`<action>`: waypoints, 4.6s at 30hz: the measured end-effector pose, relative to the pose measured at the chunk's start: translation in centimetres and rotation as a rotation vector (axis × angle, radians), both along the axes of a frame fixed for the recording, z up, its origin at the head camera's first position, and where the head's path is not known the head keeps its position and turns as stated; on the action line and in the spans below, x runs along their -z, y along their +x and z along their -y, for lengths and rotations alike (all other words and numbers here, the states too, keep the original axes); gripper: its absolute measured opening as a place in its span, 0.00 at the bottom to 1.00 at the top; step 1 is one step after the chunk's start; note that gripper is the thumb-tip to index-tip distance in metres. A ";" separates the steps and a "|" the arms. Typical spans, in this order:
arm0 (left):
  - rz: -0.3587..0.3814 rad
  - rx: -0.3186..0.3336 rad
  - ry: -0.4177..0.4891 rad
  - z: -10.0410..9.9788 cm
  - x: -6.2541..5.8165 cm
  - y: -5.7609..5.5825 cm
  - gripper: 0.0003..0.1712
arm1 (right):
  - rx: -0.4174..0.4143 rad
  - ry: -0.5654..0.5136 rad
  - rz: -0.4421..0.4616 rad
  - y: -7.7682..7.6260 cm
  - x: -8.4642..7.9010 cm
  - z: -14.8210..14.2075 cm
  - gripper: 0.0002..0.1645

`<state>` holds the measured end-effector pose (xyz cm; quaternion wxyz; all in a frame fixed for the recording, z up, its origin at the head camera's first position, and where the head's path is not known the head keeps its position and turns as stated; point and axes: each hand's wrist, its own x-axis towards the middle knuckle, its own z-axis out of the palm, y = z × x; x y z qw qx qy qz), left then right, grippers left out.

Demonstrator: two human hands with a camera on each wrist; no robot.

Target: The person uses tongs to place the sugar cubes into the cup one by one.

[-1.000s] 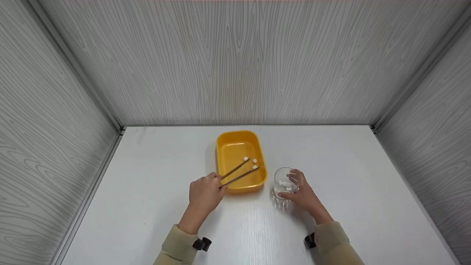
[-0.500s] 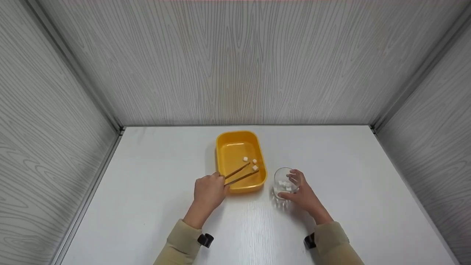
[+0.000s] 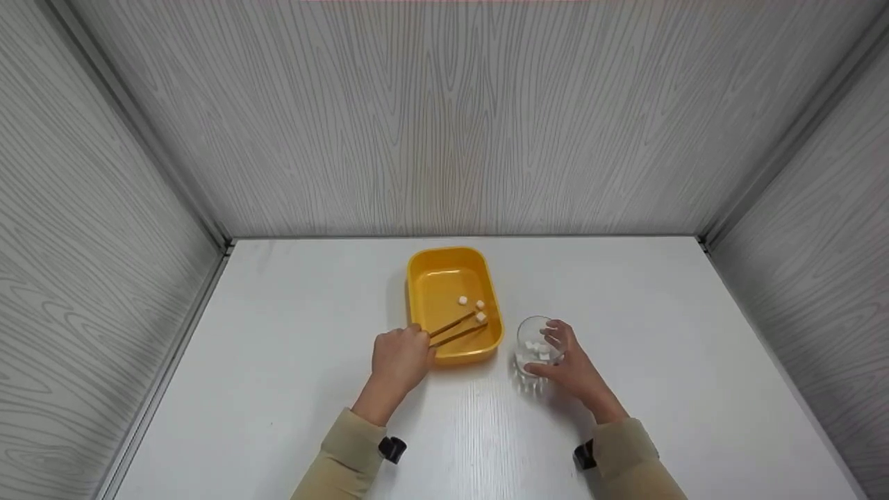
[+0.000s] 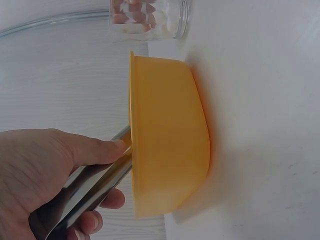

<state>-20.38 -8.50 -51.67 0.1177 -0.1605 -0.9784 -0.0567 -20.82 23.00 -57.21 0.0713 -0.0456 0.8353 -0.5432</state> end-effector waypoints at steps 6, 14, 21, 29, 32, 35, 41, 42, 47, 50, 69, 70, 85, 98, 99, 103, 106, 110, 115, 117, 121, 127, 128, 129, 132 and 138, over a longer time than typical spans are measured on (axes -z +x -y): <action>-0.030 0.004 -0.005 -0.1 0.1 -0.1 0.12 | -0.001 -0.011 -0.006 0.0 0.0 0.0 0.57; -0.072 0.022 -0.013 -0.1 0.3 -0.2 0.11 | 0.004 -0.001 0.011 0.0 -0.1 0.0 0.58; -0.101 0.032 -0.014 -0.2 0.1 0.0 0.12 | 0.008 0.002 0.026 0.1 -0.3 0.1 0.59; -0.106 0.018 -0.011 -0.2 0.3 -0.2 0.09 | 0.016 0.017 0.029 0.0 -0.2 0.2 0.57; -0.091 0.010 -0.017 -0.2 0.4 -0.3 0.09 | 0.014 0.013 0.027 0.0 -0.3 0.2 0.57; -0.074 0.002 -0.016 -0.1 0.4 -0.2 0.09 | 0.013 0.010 0.025 -0.1 -0.3 0.2 0.57; -0.055 -0.020 -0.017 0.1 0.2 0.1 0.10 | 0.017 0.020 0.029 -0.1 -0.3 0.2 0.58; -0.055 -0.023 -0.017 0.1 0.2 0.1 0.10 | 0.013 0.023 0.026 -0.1 -0.3 0.2 0.58; -0.055 -0.028 0.011 0.3 0.0 0.3 0.10 | 0.008 0.015 0.016 0.0 -0.2 0.0 0.60; -0.054 -0.032 0.024 0.4 0.0 0.4 0.10 | 0.004 0.011 0.006 0.0 -0.2 0.0 0.60; -0.059 -0.075 0.093 1.3 -1.4 1.8 0.09 | -0.004 0.011 -0.008 -0.2 0.1 0.0 0.59; -0.061 -0.075 0.097 1.3 -1.5 1.8 0.10 | -0.001 0.012 -0.004 -0.1 0.2 -0.1 0.60; -0.105 -0.041 0.164 1.1 -3.2 3.2 0.11 | -0.005 0.037 0.030 -0.1 0.1 0.1 0.57; -0.201 0.121 0.191 0.0 -5.0 4.8 0.13 | -0.012 0.020 0.019 0.0 0.0 0.0 0.60; -0.210 0.137 0.189 -0.2 -5.1 4.9 0.13 | -0.012 0.017 0.018 -0.1 0.0 0.0 0.60; -0.236 0.193 0.173 -0.8 -5.1 5.2 0.12 | -0.015 0.006 0.014 0.0 0.0 0.0 0.59; -0.244 0.222 0.158 -1.3 -4.9 5.2 0.12 | -0.021 -0.005 0.013 0.0 0.0 -0.1 0.58; -0.251 0.243 0.142 -1.7 -4.8 5.3 0.11 | -0.024 -0.007 0.016 0.0 0.0 -0.1 0.58; -0.251 0.254 0.138 -2.1 -4.6 5.1 0.11 | -0.008 -0.002 0.026 0.0 0.1 0.0 0.60; -0.242 0.252 0.138 -2.1 -4.6 5.0 0.12 | -0.007 -0.007 0.024 0.0 0.1 0.0 0.60; -0.205 0.228 0.152 -1.9 -4.6 4.9 0.15 | -0.016 -0.016 0.013 -0.1 0.1 0.0 0.59; -0.162 0.174 0.190 -1.0 -4.5 4.6 0.17 | -0.010 -0.014 0.015 0.0 0.0 0.0 0.60; -0.157 0.165 0.193 -0.9 -4.5 4.5 0.17 | -0.009 -0.007 0.014 0.1 -0.1 0.0 0.60; -0.153 0.157 0.199 -0.7 -4.4 4.5 0.17 | -0.003 -0.002 0.017 0.1 -0.1 0.0 0.61; -0.145 0.137 0.209 -0.2 -4.2 4.3 0.17 | 0.005 0.031 0.018 0.2 -0.2 0.1 0.61; -0.139 0.102 0.222 0.8 -3.8 4.0 0.15 | 0.018 0.058 0.023 0.3 -0.3 0.3 0.61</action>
